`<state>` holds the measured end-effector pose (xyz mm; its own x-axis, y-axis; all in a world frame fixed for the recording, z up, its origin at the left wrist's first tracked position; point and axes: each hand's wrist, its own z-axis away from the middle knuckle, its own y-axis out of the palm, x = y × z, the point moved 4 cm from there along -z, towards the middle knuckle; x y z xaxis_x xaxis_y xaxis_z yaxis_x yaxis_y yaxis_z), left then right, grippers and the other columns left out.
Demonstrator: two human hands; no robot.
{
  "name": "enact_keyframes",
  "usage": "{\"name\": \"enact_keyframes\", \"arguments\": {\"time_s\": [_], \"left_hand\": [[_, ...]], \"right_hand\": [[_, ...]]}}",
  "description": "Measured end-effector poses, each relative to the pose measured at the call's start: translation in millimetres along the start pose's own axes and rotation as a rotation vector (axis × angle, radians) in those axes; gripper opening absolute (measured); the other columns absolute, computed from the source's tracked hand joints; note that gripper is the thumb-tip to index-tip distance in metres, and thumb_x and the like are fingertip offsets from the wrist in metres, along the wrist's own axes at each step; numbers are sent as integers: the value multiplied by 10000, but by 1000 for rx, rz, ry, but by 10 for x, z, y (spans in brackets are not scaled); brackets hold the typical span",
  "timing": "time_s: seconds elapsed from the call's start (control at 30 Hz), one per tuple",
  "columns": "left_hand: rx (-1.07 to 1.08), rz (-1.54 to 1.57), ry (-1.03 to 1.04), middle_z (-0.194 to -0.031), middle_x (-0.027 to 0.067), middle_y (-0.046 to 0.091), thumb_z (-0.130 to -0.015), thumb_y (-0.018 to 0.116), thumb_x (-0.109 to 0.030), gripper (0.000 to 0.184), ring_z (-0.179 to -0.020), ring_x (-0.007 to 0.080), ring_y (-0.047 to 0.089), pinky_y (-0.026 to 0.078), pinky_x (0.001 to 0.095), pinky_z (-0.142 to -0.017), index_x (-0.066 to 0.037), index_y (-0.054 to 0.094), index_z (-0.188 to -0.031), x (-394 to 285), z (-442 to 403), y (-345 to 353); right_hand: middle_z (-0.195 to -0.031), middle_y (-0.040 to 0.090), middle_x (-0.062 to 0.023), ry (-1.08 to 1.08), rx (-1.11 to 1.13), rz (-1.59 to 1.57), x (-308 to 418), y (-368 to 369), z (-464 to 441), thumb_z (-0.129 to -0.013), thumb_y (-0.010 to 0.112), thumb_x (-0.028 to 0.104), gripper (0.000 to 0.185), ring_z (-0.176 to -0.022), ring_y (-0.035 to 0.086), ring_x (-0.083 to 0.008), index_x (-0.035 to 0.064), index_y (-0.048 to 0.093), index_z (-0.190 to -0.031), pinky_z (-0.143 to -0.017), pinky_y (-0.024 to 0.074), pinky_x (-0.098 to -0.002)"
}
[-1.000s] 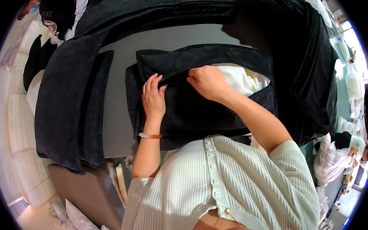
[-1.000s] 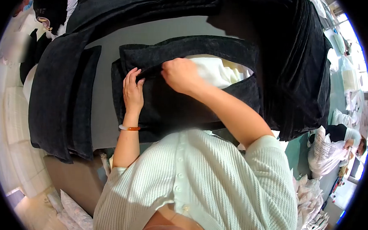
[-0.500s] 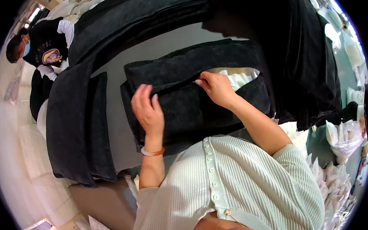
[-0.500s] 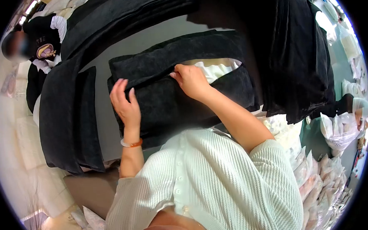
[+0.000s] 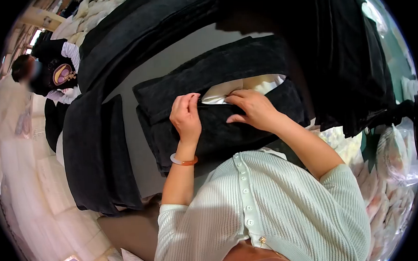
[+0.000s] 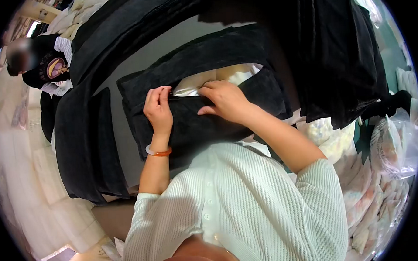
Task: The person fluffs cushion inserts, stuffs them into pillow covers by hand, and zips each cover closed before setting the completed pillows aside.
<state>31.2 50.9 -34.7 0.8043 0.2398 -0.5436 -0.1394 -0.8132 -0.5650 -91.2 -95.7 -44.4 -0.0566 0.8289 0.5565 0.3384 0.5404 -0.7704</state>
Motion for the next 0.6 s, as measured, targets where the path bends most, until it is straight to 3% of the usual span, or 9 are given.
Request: {"name": "enact_keyframes", "arguments": {"time_s": [0.03,0.17,0.2,0.33,0.4,0.43,0.5,0.6], "left_hand": [[-22,121,-204,-805,85,631,-908,622,-67,87,-759,201,622,486,293,-692,1,668,-880,69,45,2],[-68,129,-221,-796,76,619,-950,572,-85,145,-737,178,609,474,279,-689,9,661,-886,77,45,43],[-49,121,-181,-792,78,610,-948,564,-77,142,-724,191,599,469,282,-682,4,653,-874,49,23,55],[37,26,-2,-788,90,594,-938,559,-63,131,-705,217,578,456,294,-654,5,636,-855,-14,-1,53],[27,20,-12,-788,89,593,-939,559,-65,133,-702,216,576,455,294,-652,5,635,-855,24,35,77],[7,11,-30,-787,88,592,-939,560,-67,135,-699,215,575,454,294,-650,6,635,-854,50,52,88],[8,19,-35,-786,86,589,-941,563,-71,141,-688,208,568,454,291,-647,5,636,-847,93,60,126],[27,17,-44,-789,91,591,-931,573,-71,123,-712,236,580,464,310,-664,-2,638,-852,106,36,235]], "right_hand": [[-1002,648,-145,32,105,-34,-105,143,5,-791,726,386,450,-945,618,-339,24,638,-1042,-793,502,-416],[-915,658,-135,76,261,33,-214,293,-152,-812,699,418,444,-887,630,-349,44,647,-1047,-749,504,-427],[-882,647,-116,5,143,3,-230,281,-114,-822,692,383,371,-870,630,-321,64,662,-1009,-766,500,-406],[-945,644,-69,-103,41,126,-316,256,-81,-800,704,308,257,-944,624,-267,102,674,-950,-833,475,-394],[-1135,631,-38,-256,-294,226,-222,133,-51,-747,727,240,167,-1116,573,-224,130,677,-861,-953,424,-394],[-1135,631,-38,-254,-299,227,-233,103,-85,-747,727,240,167,-1116,573,-224,130,677,-861,-953,424,-394],[-1316,552,-34,-264,-424,204,-241,18,-143,-739,719,270,165,-1257,482,-227,115,669,-763,-1047,365,-417],[-1336,551,-53,-226,-373,137,-340,122,-207,-732,728,268,177,-1302,452,-228,98,678,-730,-1102,322,-422]]}}
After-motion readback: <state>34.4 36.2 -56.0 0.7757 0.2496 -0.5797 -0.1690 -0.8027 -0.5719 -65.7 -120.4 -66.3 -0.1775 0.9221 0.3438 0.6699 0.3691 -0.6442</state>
